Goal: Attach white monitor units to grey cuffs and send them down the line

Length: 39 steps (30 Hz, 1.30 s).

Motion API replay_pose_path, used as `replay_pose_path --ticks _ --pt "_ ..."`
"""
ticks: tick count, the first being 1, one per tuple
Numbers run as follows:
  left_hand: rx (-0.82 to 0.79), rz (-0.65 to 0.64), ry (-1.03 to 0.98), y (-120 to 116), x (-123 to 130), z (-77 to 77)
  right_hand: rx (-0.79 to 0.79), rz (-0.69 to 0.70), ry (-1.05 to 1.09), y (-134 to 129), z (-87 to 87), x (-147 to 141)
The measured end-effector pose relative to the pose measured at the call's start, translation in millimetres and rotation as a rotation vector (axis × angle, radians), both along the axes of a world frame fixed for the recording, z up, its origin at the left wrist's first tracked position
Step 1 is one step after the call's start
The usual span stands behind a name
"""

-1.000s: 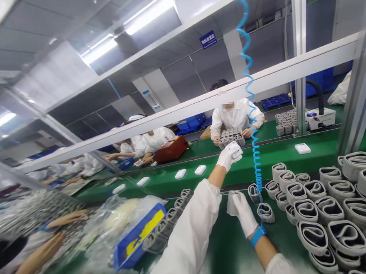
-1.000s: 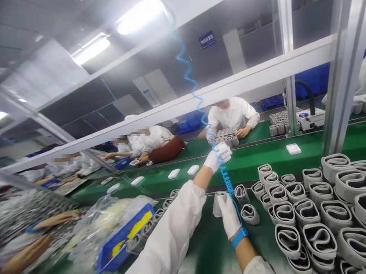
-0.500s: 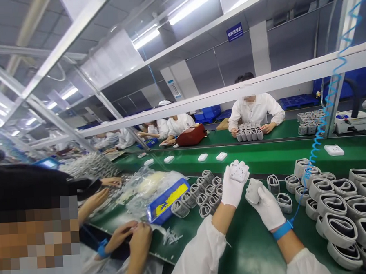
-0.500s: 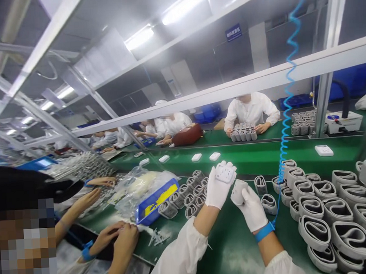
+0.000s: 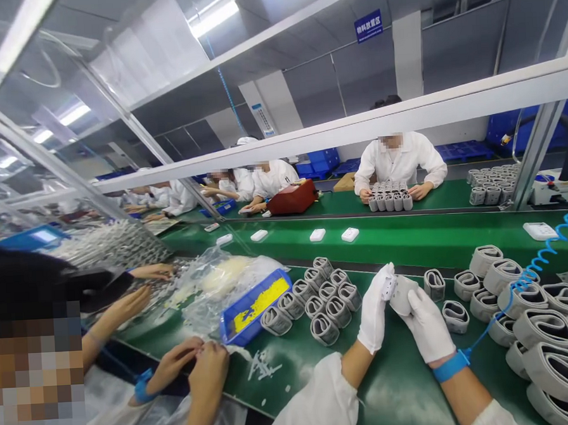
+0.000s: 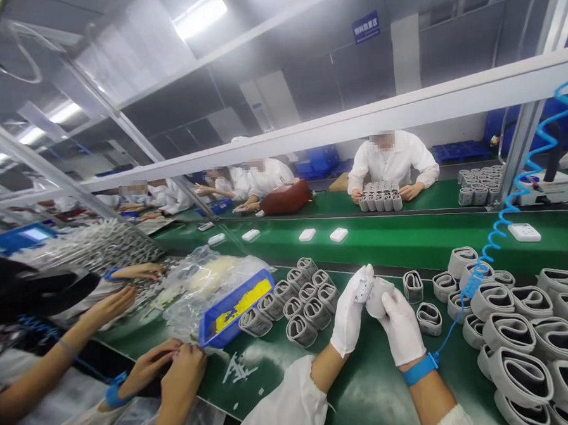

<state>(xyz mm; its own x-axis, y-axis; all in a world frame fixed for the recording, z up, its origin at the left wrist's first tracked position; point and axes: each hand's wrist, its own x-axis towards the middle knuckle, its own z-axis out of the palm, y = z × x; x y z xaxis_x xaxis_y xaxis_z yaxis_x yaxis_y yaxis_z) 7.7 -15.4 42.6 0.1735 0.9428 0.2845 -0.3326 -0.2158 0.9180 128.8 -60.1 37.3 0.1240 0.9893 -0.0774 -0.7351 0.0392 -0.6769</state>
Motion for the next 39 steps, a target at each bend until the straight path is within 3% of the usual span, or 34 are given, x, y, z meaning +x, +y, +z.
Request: replay_pose_path --ticks 8,16,22,28,33,36,39 --pt "-0.005 0.048 0.204 -9 -4 5.1 -0.084 -0.02 0.001 1 -6.1 -5" --pt "0.237 0.036 0.336 -16 -6 -0.8 -0.162 -0.104 -0.044 -5 -1.0 -11" --pt "0.059 -0.02 0.296 -18 1 -2.8 -0.246 -0.164 -0.246 6 0.6 -1" --pt "-0.088 -0.078 0.212 -9 -12 -12.2 -0.128 -0.244 -0.688 -2 18.6 10" --pt "-0.202 -0.039 0.188 -7 -15 -0.9 0.069 -0.162 -0.82 -7 22.9 13" --pt "-0.22 0.024 0.176 -14 -38 15.0 0.155 -0.064 -0.907 -10 28.0 18" --pt "-0.224 0.124 0.146 -25 -111 41.6 0.198 0.002 -0.964 -12 32.6 26"
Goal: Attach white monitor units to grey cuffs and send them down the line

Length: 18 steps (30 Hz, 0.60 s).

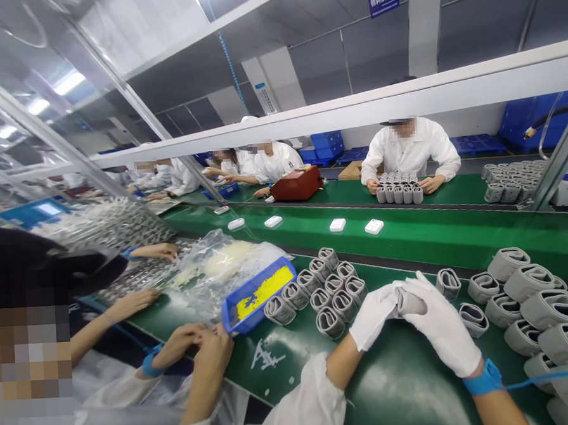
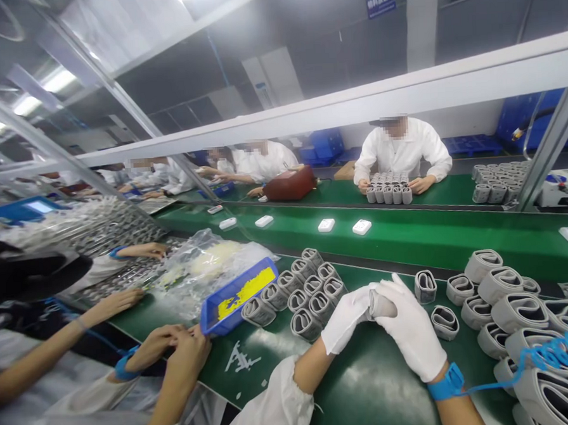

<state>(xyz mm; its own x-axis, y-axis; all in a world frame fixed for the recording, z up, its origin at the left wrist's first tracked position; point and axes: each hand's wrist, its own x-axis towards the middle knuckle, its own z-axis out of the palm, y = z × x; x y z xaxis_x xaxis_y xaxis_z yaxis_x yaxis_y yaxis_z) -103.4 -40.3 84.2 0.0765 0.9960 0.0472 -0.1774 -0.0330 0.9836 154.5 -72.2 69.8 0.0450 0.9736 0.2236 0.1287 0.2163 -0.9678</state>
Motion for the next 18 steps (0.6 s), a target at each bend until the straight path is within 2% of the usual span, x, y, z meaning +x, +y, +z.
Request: replay_pose_path --ticks 4,6,7,8,10,12,14,16,18 --pt "-0.024 0.199 -0.037 -9 -132 41.8 -0.034 0.1 -0.051 -1 -1.8 6" --pt "-0.026 0.237 -0.04 -11 -167 50.6 -0.047 0.137 -0.07 -2 -3.8 6" --pt "-0.025 0.242 -0.039 -12 -170 49.9 -0.051 0.149 -0.079 -2 -4.0 6" --pt "-0.027 0.236 -0.039 -13 -164 45.9 -0.053 0.159 -0.088 -2 -3.6 5" --pt "-0.041 0.174 -0.018 -15 -124 31.6 -0.056 0.174 -0.108 -3 -0.5 4" --pt "-0.071 0.028 0.045 -14 -63 15.1 -0.063 0.181 -0.136 -4 4.2 5" --pt "-0.106 -0.132 0.116 -10 -2 3.7 -0.069 0.124 -0.132 -5 8.7 7" --pt "-0.11 -0.203 0.14 -5 42 0.5 -0.07 0.018 -0.069 -6 11.6 10" --pt "-0.09 -0.238 0.163 -1 61 4.0 -0.089 -0.031 0.024 -7 13.1 12"
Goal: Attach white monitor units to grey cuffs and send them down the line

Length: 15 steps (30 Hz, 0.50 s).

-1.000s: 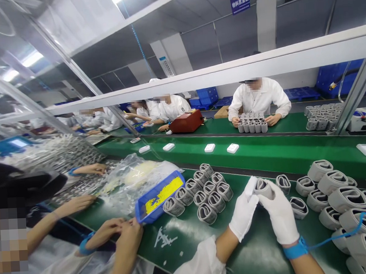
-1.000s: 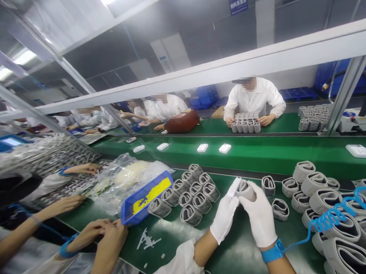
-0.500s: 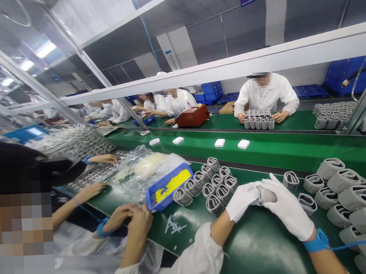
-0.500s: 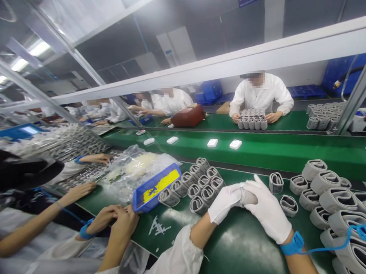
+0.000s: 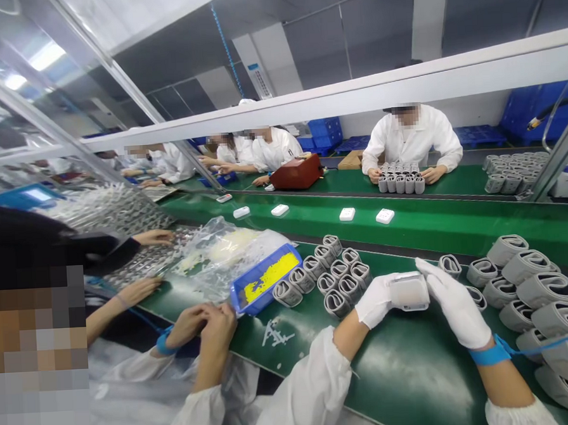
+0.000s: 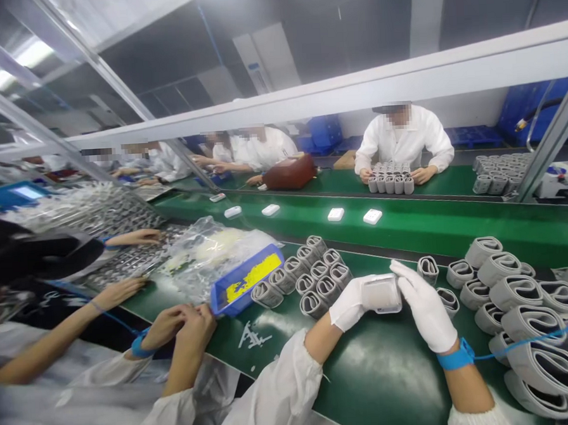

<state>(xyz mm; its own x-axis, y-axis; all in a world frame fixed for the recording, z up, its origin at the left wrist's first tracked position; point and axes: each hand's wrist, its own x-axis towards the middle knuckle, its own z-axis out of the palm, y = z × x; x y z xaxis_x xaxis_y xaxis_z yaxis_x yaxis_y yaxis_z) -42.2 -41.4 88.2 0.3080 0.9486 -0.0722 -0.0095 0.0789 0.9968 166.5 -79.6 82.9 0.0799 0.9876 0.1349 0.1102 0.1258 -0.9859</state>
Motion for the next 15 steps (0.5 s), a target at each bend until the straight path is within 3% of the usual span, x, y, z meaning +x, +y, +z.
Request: replay_pose_path --ticks 11,13,15 --pt "0.234 -0.013 0.004 -19 -39 22.0 -0.053 0.102 -0.053 -2 6.2 6" --pt "0.26 -0.004 0.006 -20 -65 37.3 -0.028 0.098 -0.113 -2 6.6 9" --pt "0.274 -0.009 0.019 -20 -111 56.1 -0.025 0.11 -0.156 -3 6.0 14"
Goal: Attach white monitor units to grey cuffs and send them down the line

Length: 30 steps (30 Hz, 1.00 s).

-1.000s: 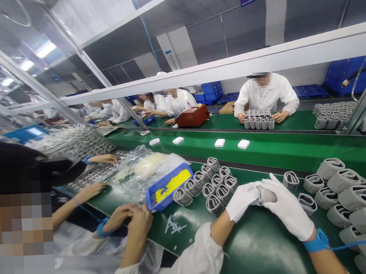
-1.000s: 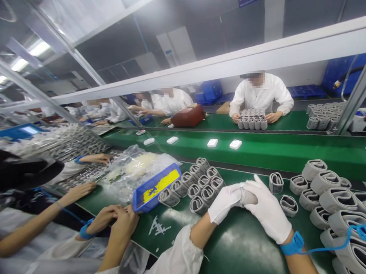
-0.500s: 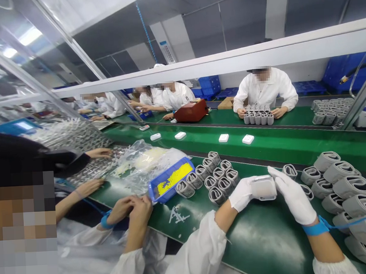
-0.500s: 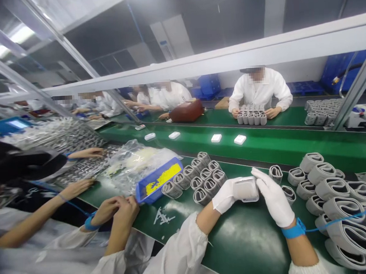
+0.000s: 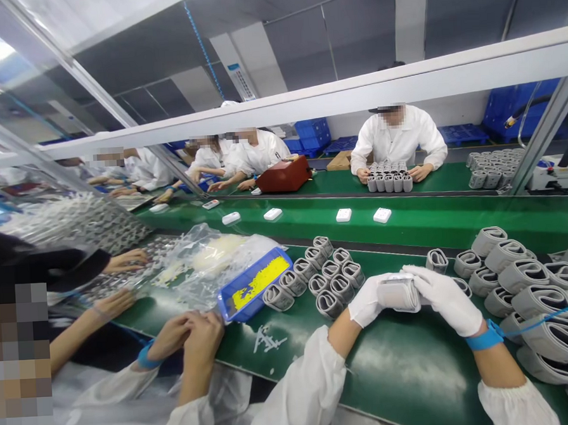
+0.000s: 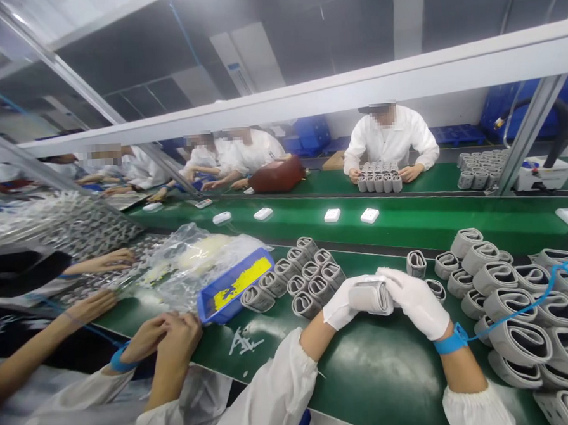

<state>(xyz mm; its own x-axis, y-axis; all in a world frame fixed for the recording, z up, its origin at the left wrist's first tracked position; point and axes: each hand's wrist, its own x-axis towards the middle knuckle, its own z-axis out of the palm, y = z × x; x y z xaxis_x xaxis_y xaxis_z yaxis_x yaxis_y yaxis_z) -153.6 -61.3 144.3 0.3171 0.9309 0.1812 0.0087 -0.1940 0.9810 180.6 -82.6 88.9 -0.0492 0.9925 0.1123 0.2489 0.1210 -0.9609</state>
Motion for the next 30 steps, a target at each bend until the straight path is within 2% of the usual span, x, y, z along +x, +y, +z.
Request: replay_pose_path --ticks 3,5,9,12,14,15,17,19,21,23,26,28,30 --pt "-0.001 -0.022 0.045 3 -72 18.6 -0.039 0.022 -0.031 -1 -3.7 7" --pt "0.005 0.005 0.039 6 -100 18.5 -0.074 0.059 0.008 -2 -7.9 11" --pt "0.024 0.071 0.015 15 -121 2.6 -0.14 0.119 0.124 -1 -16.8 11" --pt "0.037 0.135 -0.01 19 -135 -6.5 -0.123 0.065 0.1 0 -20.6 7" --pt "0.031 0.154 -0.022 18 -132 -11.8 -0.101 0.039 0.088 1 -21.5 5" --pt "0.008 0.131 -0.025 17 -122 -15.4 -0.093 0.03 0.09 0 -21.8 4" --pt "-0.084 0.026 -0.042 15 -79 -25.8 -0.097 0.017 0.106 0 -22.7 2" --pt "-0.19 -0.067 -0.113 17 -15 -40.1 -0.101 -0.001 0.102 1 -24.9 2" --pt "-0.229 -0.126 -0.134 23 49 -56.2 -0.089 -0.02 0.087 4 -28.9 1" --pt "-0.249 -0.155 -0.157 32 96 -71.8 -0.074 -0.033 0.109 8 -33.4 -1" --pt "-0.27 -0.176 -0.203 45 130 -92.5 -0.091 -0.096 0.235 13 -36.3 -7" --pt "-0.319 -0.136 -0.301 51 138 -103.4 -0.147 -0.157 0.337 15 -33.6 -15" --pt "-0.4 -0.062 -0.45 52 141 -110.0 -0.24 -0.157 0.445 14 -29.1 -25"
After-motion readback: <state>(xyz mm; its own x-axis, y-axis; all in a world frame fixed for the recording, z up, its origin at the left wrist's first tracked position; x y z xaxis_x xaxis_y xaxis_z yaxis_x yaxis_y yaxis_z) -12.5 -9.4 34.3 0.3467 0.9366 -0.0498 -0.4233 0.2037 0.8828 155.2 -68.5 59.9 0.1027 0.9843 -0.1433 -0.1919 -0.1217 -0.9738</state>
